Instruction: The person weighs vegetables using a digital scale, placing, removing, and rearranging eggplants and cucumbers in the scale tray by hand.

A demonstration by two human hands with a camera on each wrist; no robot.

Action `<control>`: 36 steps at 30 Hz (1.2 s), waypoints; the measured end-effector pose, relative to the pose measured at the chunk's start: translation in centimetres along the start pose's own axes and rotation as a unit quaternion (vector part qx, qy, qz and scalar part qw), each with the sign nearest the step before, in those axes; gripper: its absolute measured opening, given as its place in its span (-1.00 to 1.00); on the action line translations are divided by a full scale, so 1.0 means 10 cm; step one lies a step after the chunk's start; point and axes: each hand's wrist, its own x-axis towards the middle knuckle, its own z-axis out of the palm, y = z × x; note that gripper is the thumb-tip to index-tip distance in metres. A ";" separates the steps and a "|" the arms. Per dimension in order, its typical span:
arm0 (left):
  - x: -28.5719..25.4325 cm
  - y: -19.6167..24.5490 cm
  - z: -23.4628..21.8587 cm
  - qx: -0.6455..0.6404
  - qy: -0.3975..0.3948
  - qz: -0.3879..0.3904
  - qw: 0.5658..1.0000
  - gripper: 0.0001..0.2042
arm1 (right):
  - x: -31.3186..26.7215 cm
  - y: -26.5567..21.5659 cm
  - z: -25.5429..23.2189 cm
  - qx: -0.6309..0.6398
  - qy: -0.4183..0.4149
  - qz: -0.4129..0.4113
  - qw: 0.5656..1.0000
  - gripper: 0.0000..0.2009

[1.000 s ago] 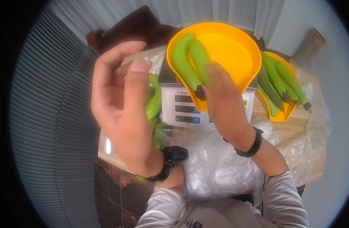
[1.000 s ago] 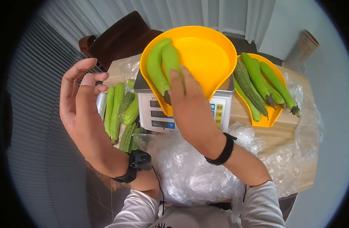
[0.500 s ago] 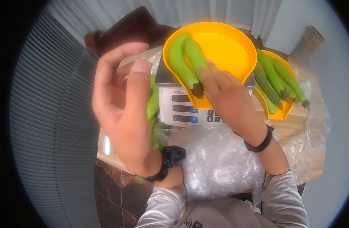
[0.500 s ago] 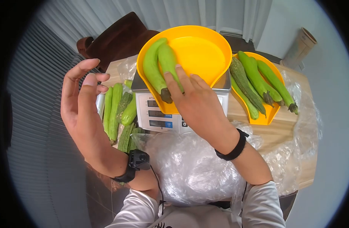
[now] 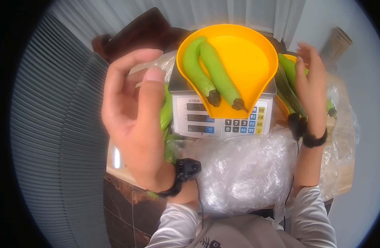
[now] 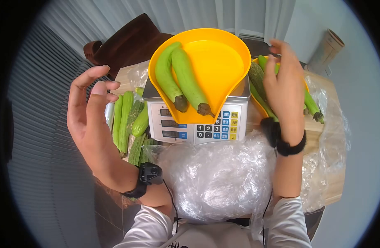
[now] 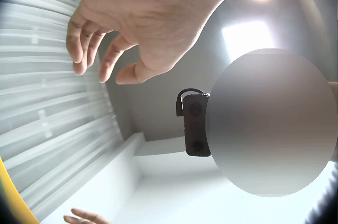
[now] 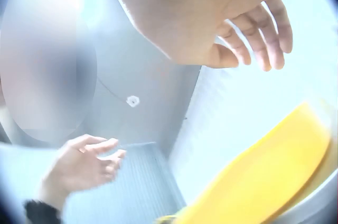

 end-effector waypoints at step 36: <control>-0.02 0.03 0.02 0.005 -0.014 -0.006 1.000 -0.78 | -0.39 -0.57 0.56 -0.030 -0.072 -0.087 0.993 -0.60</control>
